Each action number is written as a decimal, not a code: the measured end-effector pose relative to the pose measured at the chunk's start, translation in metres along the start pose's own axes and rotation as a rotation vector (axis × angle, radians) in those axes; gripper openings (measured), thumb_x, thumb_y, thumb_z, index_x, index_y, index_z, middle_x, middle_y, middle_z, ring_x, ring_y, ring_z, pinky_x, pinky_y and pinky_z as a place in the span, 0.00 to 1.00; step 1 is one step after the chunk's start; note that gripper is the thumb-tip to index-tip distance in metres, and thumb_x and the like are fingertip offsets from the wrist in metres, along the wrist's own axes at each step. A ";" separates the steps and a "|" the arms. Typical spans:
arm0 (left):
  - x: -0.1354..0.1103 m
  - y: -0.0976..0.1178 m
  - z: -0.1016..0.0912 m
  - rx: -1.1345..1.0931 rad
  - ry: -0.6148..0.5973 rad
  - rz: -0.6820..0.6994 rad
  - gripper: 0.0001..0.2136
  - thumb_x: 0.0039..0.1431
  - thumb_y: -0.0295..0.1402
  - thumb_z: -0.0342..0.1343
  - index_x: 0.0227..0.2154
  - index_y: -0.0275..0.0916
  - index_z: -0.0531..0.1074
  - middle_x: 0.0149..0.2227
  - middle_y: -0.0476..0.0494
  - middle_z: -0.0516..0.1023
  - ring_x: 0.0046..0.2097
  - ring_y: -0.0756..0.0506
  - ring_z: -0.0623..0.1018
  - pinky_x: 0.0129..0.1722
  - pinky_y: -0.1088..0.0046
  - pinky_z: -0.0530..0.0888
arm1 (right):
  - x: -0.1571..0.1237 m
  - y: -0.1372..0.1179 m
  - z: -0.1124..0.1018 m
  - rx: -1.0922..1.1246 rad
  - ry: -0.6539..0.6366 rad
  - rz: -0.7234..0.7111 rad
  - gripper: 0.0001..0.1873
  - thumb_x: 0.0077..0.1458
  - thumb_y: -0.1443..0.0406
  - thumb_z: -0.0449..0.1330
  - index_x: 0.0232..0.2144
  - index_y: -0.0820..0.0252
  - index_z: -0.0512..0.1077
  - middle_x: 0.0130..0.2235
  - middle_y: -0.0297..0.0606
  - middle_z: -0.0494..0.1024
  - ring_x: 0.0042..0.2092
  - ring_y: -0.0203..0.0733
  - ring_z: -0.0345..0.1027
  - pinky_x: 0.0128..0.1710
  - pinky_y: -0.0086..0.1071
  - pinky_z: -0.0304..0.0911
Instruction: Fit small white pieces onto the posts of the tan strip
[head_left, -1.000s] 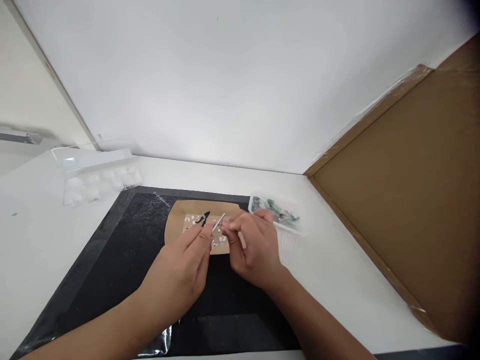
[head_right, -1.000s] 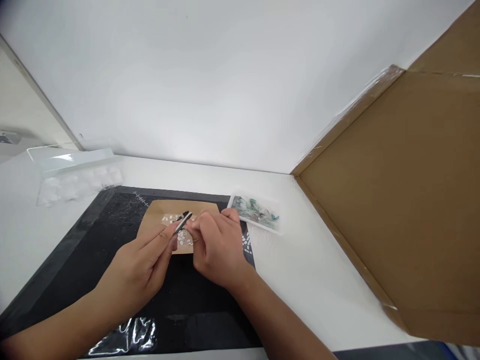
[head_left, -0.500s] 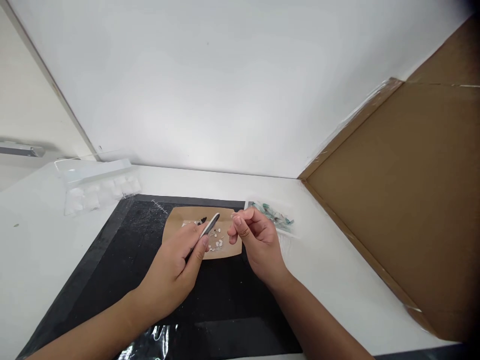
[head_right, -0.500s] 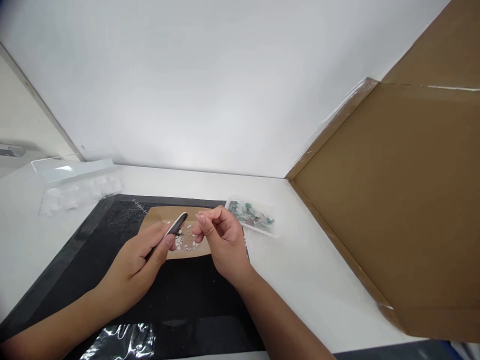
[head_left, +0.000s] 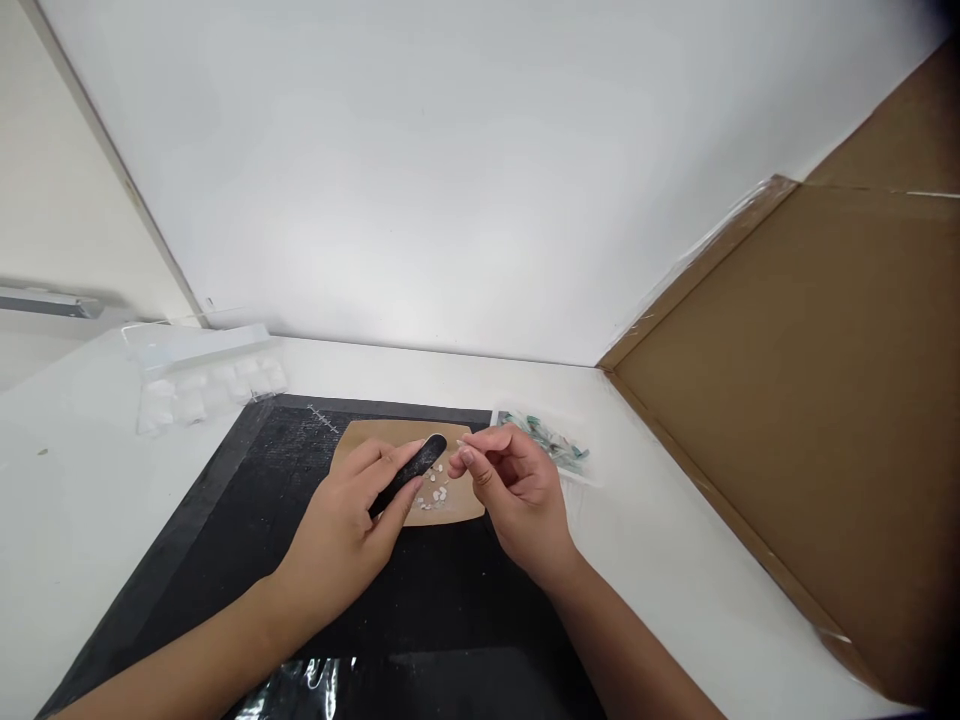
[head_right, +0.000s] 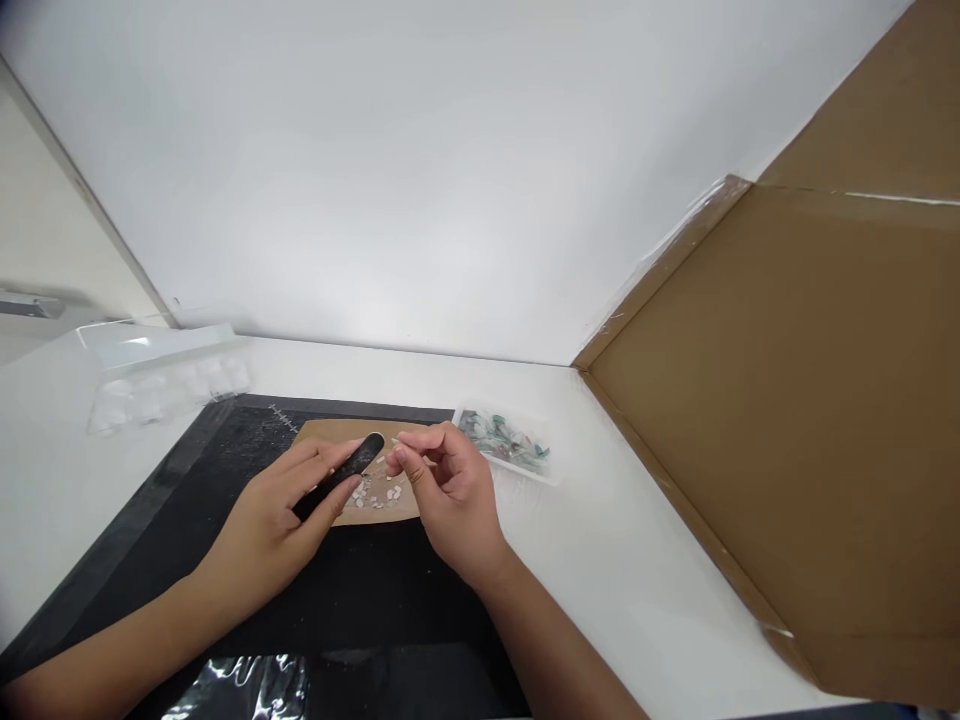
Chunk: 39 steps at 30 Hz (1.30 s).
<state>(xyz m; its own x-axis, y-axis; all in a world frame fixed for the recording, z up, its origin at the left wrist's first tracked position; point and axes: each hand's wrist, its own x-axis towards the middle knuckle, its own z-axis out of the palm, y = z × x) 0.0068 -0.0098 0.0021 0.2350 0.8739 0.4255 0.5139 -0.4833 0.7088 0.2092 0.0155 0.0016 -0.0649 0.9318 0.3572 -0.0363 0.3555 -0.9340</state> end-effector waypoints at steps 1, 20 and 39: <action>0.000 -0.001 0.000 -0.013 0.031 -0.008 0.18 0.73 0.35 0.55 0.62 0.50 0.73 0.47 0.44 0.80 0.47 0.44 0.80 0.50 0.65 0.78 | 0.000 0.001 0.000 -0.014 -0.008 -0.005 0.09 0.64 0.57 0.67 0.39 0.55 0.75 0.34 0.36 0.80 0.37 0.41 0.78 0.37 0.36 0.76; 0.000 -0.002 0.001 -0.185 0.071 -0.237 0.11 0.66 0.39 0.62 0.48 0.46 0.83 0.43 0.45 0.85 0.41 0.43 0.85 0.28 0.75 0.84 | 0.007 0.007 -0.009 -0.074 -0.122 -0.095 0.05 0.59 0.62 0.71 0.39 0.53 0.81 0.38 0.38 0.82 0.37 0.41 0.76 0.30 0.33 0.71; -0.005 0.000 0.008 -0.553 0.004 -0.451 0.14 0.63 0.42 0.65 0.49 0.45 0.84 0.45 0.42 0.86 0.44 0.37 0.88 0.24 0.74 0.84 | -0.005 0.010 0.006 -0.564 0.044 -0.388 0.02 0.65 0.67 0.63 0.38 0.56 0.75 0.34 0.36 0.80 0.33 0.39 0.71 0.33 0.34 0.66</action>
<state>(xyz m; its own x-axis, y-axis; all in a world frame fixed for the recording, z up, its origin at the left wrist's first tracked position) 0.0119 -0.0140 -0.0048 0.0944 0.9952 0.0254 0.0666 -0.0318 0.9973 0.2034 0.0138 -0.0097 -0.1112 0.7273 0.6772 0.4773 0.6368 -0.6056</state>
